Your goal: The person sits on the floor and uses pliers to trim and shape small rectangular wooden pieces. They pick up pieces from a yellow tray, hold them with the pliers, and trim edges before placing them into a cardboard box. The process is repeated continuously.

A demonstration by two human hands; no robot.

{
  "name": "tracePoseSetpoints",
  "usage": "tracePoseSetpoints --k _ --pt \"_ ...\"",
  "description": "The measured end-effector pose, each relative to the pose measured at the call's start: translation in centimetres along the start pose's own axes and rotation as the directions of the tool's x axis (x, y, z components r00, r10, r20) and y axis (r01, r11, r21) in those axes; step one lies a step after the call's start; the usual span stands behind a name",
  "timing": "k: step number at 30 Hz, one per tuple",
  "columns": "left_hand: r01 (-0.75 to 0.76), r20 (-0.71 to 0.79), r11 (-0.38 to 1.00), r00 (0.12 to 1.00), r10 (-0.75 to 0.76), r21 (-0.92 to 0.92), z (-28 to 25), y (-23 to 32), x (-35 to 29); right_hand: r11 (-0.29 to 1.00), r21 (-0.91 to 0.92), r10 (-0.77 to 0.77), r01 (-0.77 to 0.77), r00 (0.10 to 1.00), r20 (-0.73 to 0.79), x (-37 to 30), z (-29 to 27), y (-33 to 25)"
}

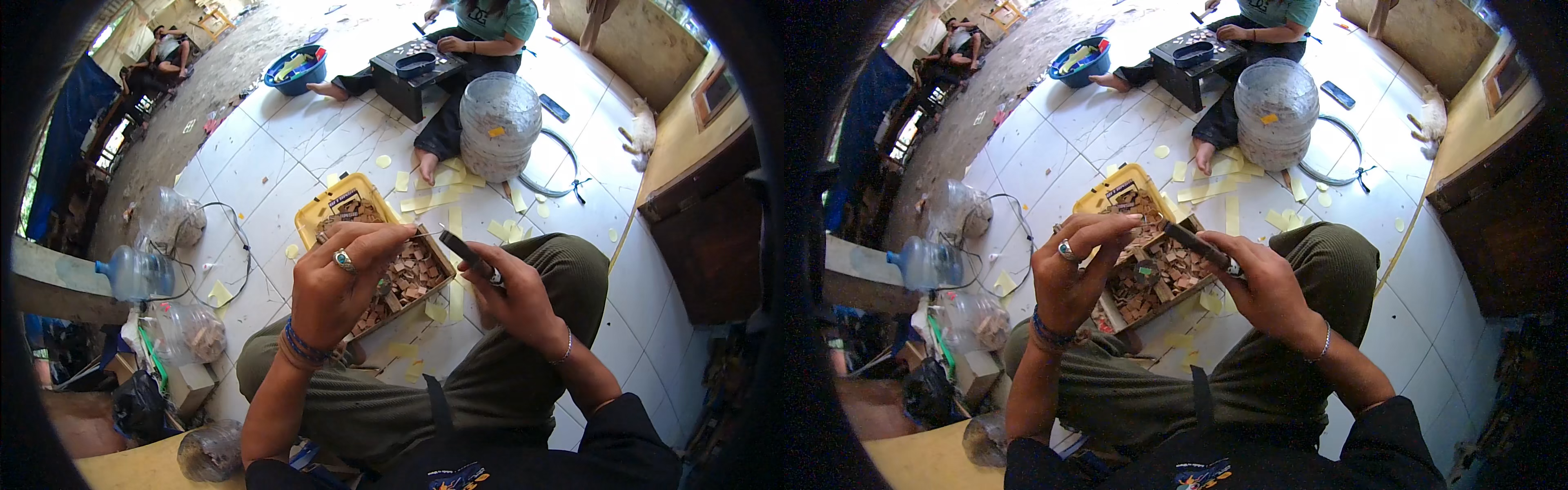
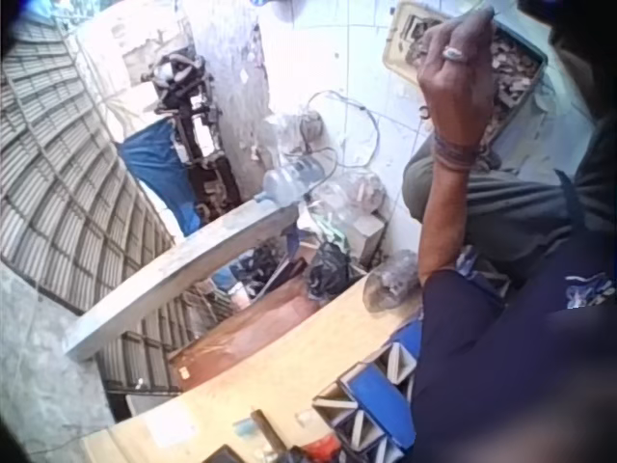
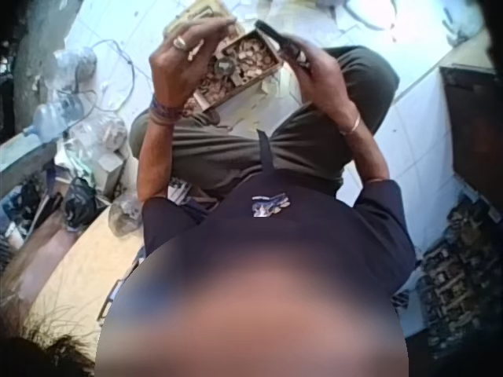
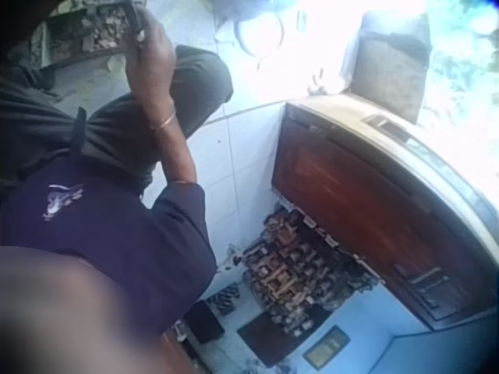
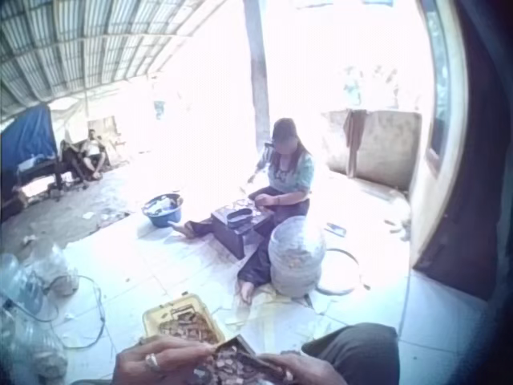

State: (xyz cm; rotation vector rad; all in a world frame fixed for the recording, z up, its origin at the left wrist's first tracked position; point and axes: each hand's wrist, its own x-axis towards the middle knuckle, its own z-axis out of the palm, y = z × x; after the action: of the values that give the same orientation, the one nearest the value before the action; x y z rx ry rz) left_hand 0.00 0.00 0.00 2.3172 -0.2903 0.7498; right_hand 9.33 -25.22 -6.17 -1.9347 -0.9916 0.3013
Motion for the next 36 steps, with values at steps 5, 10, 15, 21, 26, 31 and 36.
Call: tracePoseSetpoints --k 5,10,15,21,26,31,36 --pt "0.093 0.026 0.989 0.996 -0.09 -0.114 -0.4 1.0 0.0 0.959 -0.246 -0.188 0.145 0.968 -0.164 0.6 1.0 -0.4" --pt "0.211 0.074 0.93 0.977 -0.198 -0.302 0.3 1.8 -0.3 0.945 -0.303 -0.191 0.126 0.962 -0.195 0.6 0.9 -0.6" --pt "0.273 0.062 0.877 0.961 -0.27 -0.395 0.7 2.3 -0.5 0.929 -0.337 -0.227 0.156 0.956 -0.184 0.7 1.1 -0.8" --pt "0.321 0.096 0.845 0.946 -0.311 -0.427 0.8 2.2 -0.8 0.927 -0.349 -0.209 0.139 0.962 -0.173 0.7 1.3 -0.8" --pt "0.518 0.272 0.552 0.841 -0.467 -0.653 0.9 2.3 -0.7 0.93 -0.341 -0.21 0.14 0.961 -0.179 0.7 1.3 -0.8" --pt "0.692 0.526 0.209 0.68 -0.511 -0.691 -0.1 1.8 -0.3 0.93 -0.321 -0.24 0.179 0.957 -0.162 0.8 1.3 -0.5" --pt "0.697 0.679 -0.177 0.555 -0.48 -0.695 -0.4 1.3 -0.3 0.929 -0.315 -0.241 0.193 0.963 -0.122 0.7 1.1 -0.6"
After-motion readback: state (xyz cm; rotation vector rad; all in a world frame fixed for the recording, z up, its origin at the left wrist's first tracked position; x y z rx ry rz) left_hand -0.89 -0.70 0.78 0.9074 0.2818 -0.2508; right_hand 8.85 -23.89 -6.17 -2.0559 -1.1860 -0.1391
